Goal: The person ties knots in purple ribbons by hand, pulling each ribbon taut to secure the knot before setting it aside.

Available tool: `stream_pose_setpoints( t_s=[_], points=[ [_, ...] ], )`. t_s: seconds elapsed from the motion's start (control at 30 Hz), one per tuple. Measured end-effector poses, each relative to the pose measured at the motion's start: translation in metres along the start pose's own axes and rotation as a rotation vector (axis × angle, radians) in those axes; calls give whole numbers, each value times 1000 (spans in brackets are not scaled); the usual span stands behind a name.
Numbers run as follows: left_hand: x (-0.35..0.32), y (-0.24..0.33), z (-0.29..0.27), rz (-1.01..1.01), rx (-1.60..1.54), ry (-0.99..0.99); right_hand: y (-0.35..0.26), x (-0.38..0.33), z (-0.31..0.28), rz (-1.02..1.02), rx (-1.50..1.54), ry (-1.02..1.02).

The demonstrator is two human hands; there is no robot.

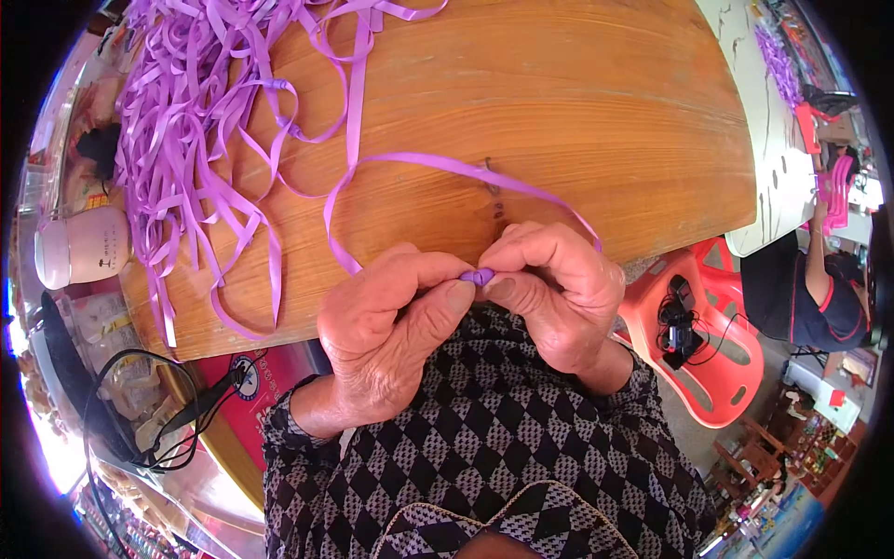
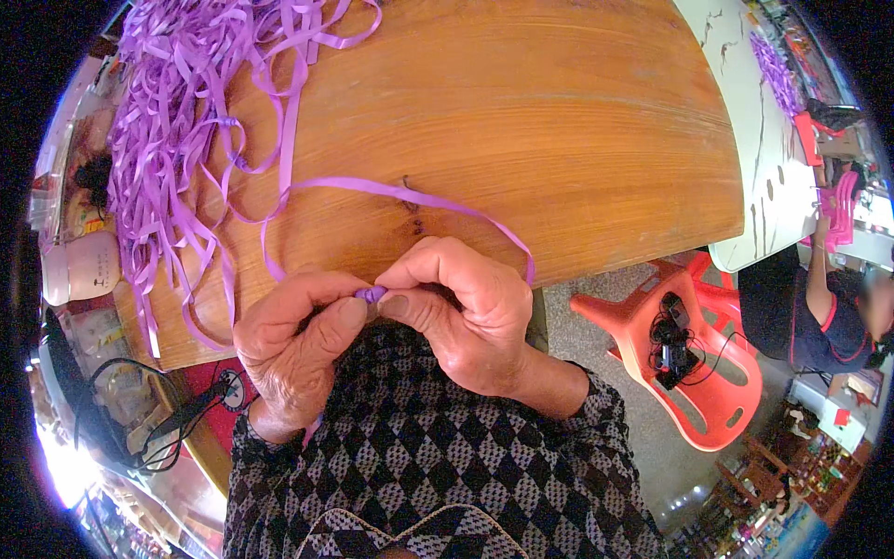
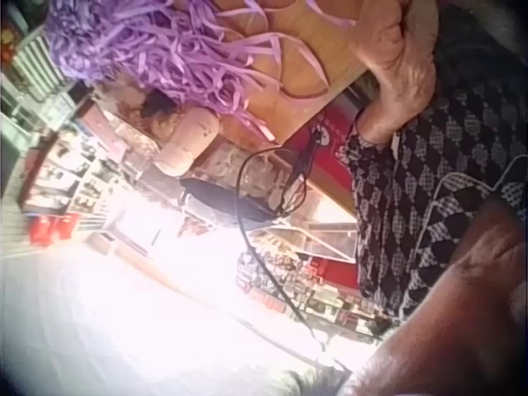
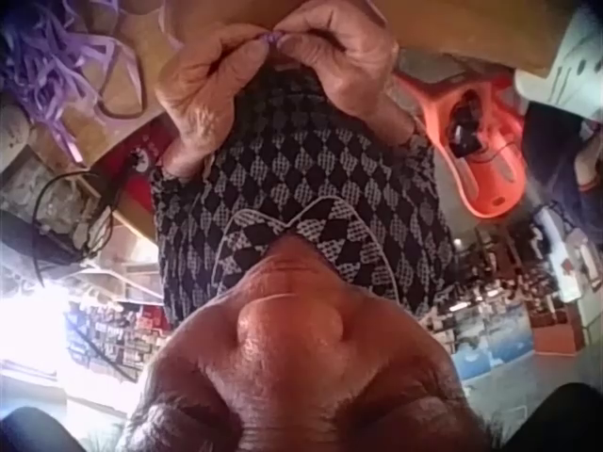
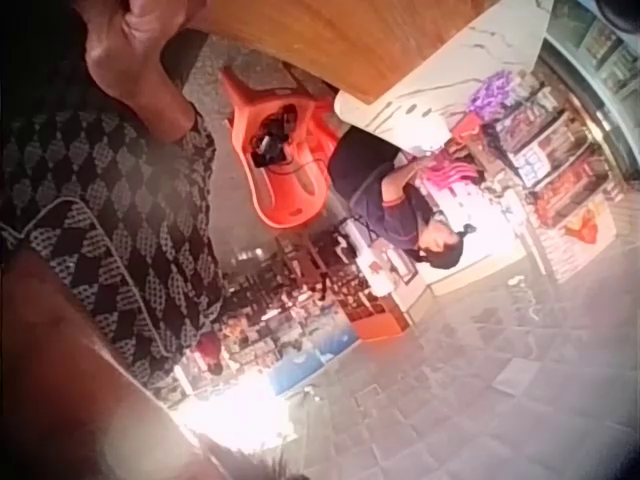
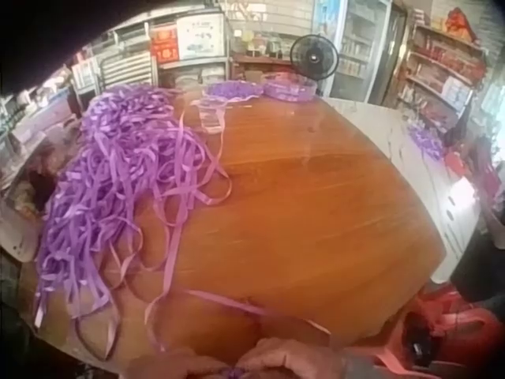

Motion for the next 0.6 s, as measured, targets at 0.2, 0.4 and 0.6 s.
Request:
stream_pose_setpoints(
  t_s=[0.2,0.4,0.6],
  points=[
    [0,7,-1,100,139,23,-4,1,0,43,-13,18],
    [1,12,-2,193,226,16,-13,7,-1,-144,-188,-29],
    [4,16,1,251,285,-4,-15,5,-2,-203,-281,-21]
  ],
)
Point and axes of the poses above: each hand's wrist, its own x-axis towards the middle knuckle, its own z-axis out of the palm, y = z × x, the point moved 5 cm from there along x, towards the middle knuckle, and after that the axes turned 2 degrees about x, right-handed, at the moved point
